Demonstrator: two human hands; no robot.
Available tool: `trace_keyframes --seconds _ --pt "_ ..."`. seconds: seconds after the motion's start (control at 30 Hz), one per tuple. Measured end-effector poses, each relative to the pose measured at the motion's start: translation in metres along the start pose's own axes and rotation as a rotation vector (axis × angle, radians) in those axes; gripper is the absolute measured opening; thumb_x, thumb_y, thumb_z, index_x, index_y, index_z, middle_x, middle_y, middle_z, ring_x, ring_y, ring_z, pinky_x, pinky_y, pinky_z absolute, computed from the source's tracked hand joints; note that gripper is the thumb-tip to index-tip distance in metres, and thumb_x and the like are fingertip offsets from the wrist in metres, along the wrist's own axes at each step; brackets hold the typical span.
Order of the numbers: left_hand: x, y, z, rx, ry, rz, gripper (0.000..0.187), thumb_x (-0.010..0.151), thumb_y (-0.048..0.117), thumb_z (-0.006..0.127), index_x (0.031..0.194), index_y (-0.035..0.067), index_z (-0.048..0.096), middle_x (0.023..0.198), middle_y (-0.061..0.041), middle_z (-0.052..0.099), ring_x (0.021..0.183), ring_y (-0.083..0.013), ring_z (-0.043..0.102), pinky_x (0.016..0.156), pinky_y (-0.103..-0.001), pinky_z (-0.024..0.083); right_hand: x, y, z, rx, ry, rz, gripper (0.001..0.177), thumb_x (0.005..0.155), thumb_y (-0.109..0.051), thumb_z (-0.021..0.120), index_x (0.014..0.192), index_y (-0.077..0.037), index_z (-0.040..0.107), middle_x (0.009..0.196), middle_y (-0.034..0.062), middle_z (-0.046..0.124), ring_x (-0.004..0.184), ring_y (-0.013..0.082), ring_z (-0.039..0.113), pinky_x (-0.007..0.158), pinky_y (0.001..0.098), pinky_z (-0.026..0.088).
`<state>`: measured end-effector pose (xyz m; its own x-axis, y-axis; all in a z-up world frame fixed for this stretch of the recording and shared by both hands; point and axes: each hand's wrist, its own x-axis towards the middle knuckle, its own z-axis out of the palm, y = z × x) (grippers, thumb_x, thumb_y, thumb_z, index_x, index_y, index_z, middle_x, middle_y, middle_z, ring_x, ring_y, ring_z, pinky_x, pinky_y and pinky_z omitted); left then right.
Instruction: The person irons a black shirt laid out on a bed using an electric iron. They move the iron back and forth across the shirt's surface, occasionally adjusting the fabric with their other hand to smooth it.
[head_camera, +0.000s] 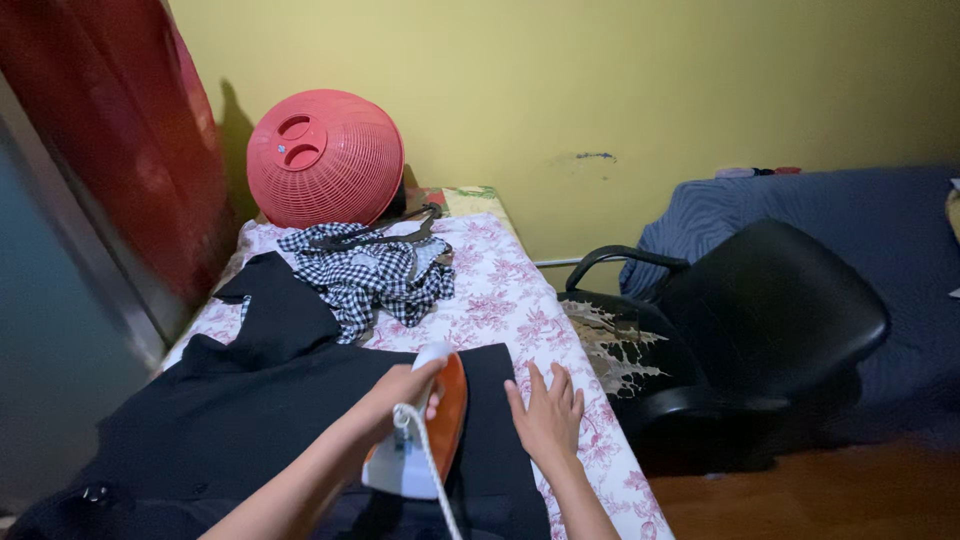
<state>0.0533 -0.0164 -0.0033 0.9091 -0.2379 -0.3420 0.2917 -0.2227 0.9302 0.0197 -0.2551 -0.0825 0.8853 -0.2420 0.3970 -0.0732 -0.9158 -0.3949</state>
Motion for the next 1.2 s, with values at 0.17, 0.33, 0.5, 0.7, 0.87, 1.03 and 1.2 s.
trace_keyframes --seconds 0.17,0.33,0.5,0.7,0.87,1.03,1.2 --pt "0.021 0.005 0.006 -0.009 0.040 0.004 0.051 0.096 0.049 0.061 0.076 0.003 0.067 0.060 -0.006 0.065 0.049 -0.0158 0.062 0.049 -0.030 0.048 0.001 0.000 0.000 -0.016 0.003 -0.009 0.068 0.091 -0.057 0.059 0.145 -0.016 0.050 0.148 0.0174 0.037 0.145 0.0358 0.031 0.116 0.0611 0.022" --pt "0.003 0.000 0.007 0.032 0.050 0.028 0.050 0.097 0.047 0.058 0.077 0.003 0.069 0.060 -0.006 0.065 0.048 -0.0145 0.061 0.049 -0.028 0.047 0.002 0.002 0.003 -0.019 0.019 -0.013 0.068 0.092 -0.057 0.060 0.146 -0.016 0.050 0.147 0.0175 0.039 0.143 0.0349 0.033 0.116 0.0613 0.024" --pt "-0.037 -0.013 -0.005 0.064 -0.021 0.008 0.049 0.096 0.045 0.060 0.075 0.001 0.067 0.058 -0.004 0.063 0.048 -0.0134 0.061 0.048 -0.028 0.047 -0.002 0.005 0.007 -0.026 0.047 -0.036 0.068 0.092 -0.057 0.059 0.146 -0.016 0.051 0.147 0.0176 0.040 0.144 0.0347 0.033 0.116 0.0610 0.026" --pt "-0.084 -0.020 -0.035 0.105 -0.007 -0.096 0.047 0.097 0.047 0.059 0.071 0.008 0.065 0.056 -0.002 0.060 0.046 -0.0129 0.056 0.047 -0.028 0.044 -0.001 0.005 0.008 -0.023 0.044 -0.046 0.067 0.093 -0.055 0.059 0.146 -0.015 0.050 0.147 0.0191 0.039 0.144 0.0357 0.032 0.115 0.0612 0.025" --pt "-0.083 -0.018 -0.036 0.093 0.007 0.003 0.053 0.096 0.051 0.058 0.066 0.007 0.063 0.054 -0.002 0.059 0.042 -0.0118 0.050 0.042 -0.027 0.037 -0.001 0.005 0.006 -0.029 0.038 -0.025 0.067 0.092 -0.056 0.059 0.146 -0.017 0.050 0.148 0.0181 0.039 0.144 0.0344 0.034 0.117 0.0592 0.025" --pt "-0.032 -0.011 -0.040 0.085 0.006 0.017 0.053 0.097 0.049 0.057 0.069 0.005 0.065 0.055 -0.004 0.061 0.046 -0.0143 0.055 0.044 -0.028 0.041 0.000 0.002 0.006 -0.044 0.031 -0.023 0.066 0.092 -0.056 0.059 0.145 -0.017 0.050 0.147 0.0182 0.039 0.143 0.0356 0.034 0.115 0.0602 0.024" --pt "0.027 -0.005 -0.044 -0.019 0.002 0.003 0.052 0.096 0.048 0.060 0.076 0.001 0.070 0.062 -0.005 0.064 0.050 -0.0147 0.060 0.048 -0.029 0.046 0.001 0.000 0.003 -0.049 0.013 -0.003 0.067 0.092 -0.056 0.059 0.146 -0.019 0.049 0.146 0.0171 0.040 0.143 0.0339 0.034 0.116 0.0596 0.024"
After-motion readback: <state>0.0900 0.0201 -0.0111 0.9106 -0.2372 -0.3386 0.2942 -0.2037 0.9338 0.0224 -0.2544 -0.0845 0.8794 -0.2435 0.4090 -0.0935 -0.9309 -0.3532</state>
